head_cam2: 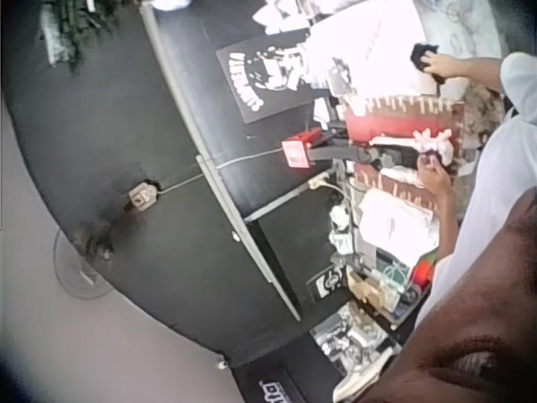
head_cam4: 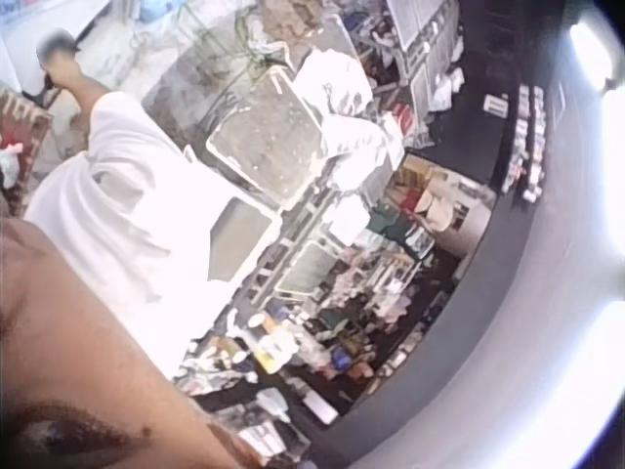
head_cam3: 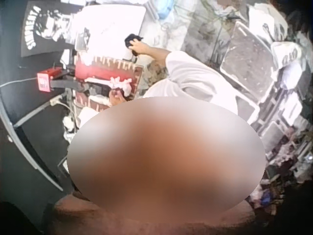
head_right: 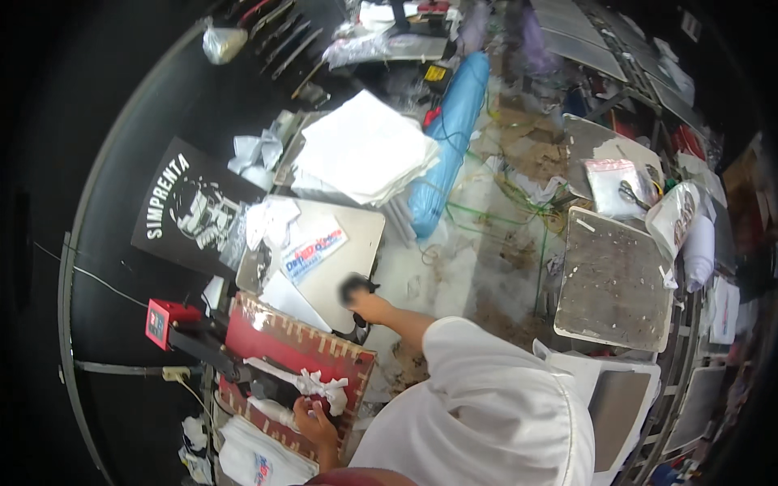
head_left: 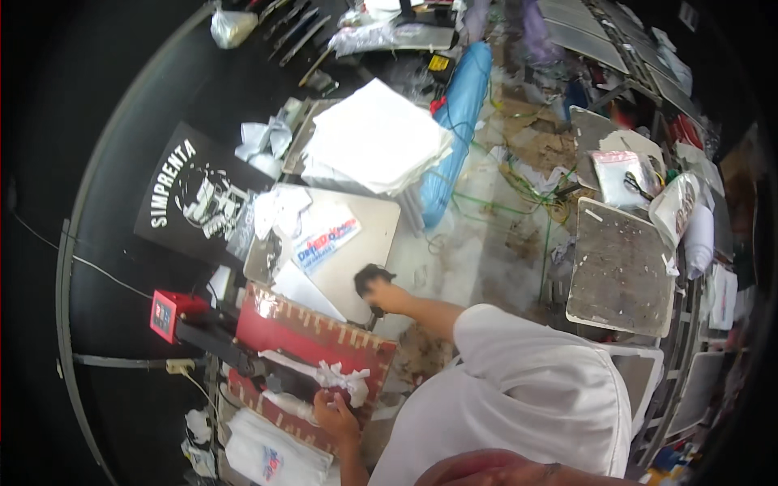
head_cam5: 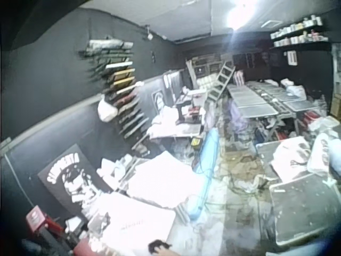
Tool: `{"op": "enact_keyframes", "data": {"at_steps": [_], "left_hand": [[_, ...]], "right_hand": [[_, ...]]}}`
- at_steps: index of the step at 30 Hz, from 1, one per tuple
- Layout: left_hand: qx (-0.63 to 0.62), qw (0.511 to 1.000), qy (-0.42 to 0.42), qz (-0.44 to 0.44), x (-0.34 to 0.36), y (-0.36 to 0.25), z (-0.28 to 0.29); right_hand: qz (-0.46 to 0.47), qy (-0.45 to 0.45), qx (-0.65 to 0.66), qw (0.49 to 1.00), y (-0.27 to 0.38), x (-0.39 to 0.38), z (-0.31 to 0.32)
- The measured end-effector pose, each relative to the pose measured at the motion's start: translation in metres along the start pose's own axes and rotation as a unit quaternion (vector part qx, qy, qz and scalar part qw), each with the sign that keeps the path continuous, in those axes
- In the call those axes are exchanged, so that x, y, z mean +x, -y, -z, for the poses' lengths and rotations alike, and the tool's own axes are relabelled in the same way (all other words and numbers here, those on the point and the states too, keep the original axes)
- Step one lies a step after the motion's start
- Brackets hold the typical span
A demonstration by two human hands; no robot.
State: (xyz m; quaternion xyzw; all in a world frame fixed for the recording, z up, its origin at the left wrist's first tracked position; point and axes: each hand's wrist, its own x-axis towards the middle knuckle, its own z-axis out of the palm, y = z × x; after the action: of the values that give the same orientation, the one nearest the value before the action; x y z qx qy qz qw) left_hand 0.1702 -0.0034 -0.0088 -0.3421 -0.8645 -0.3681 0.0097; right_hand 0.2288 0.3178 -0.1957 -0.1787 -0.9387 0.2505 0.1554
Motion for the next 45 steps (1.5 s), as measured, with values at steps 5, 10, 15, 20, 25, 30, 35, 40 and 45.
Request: {"op": "enact_keyframes", "data": {"at_steps": [5,10,15,20,25,30,35,40,45], "left_hand": [[-0.094,0.995,-0.016,-0.012,-0.004,0.024,-0.002],[-0.124,0.992,0.011,-0.027,0.005,0.044,-0.005],[-0.175,0.889,0.228,-0.357,0.019,-0.052,0.011],[-0.197,0.747,0.476,-0.421,0.000,-0.128,0.014],[-0.217,0.759,0.453,-0.416,-0.027,-0.091,-0.011],[-0.210,0.826,0.491,-0.182,-0.034,-0.105,-0.040],[-0.366,0.854,0.370,-0.018,-0.008,-0.109,-0.075],[-0.406,0.827,0.389,-0.006,-0.009,-0.147,-0.078],[-0.349,0.784,0.511,-0.059,-0.022,-0.149,-0.086]], "right_hand": [[-0.283,-0.085,0.309,0.904,-0.026,-0.059,0.058],[-0.392,-0.115,0.697,0.589,-0.016,-0.171,0.129],[-0.283,0.020,0.803,0.524,0.095,-0.214,0.165],[-0.232,-0.026,0.755,0.612,0.178,-0.227,0.108],[-0.289,-0.099,0.800,0.517,0.223,-0.254,0.116],[-0.410,-0.092,0.707,0.569,0.242,-0.274,0.179],[-0.440,-0.184,0.242,0.845,0.205,-0.295,0.202],[-0.344,-0.181,0.218,0.895,0.208,-0.276,0.180],[-0.308,-0.223,0.350,0.856,0.223,-0.258,0.192]]}}
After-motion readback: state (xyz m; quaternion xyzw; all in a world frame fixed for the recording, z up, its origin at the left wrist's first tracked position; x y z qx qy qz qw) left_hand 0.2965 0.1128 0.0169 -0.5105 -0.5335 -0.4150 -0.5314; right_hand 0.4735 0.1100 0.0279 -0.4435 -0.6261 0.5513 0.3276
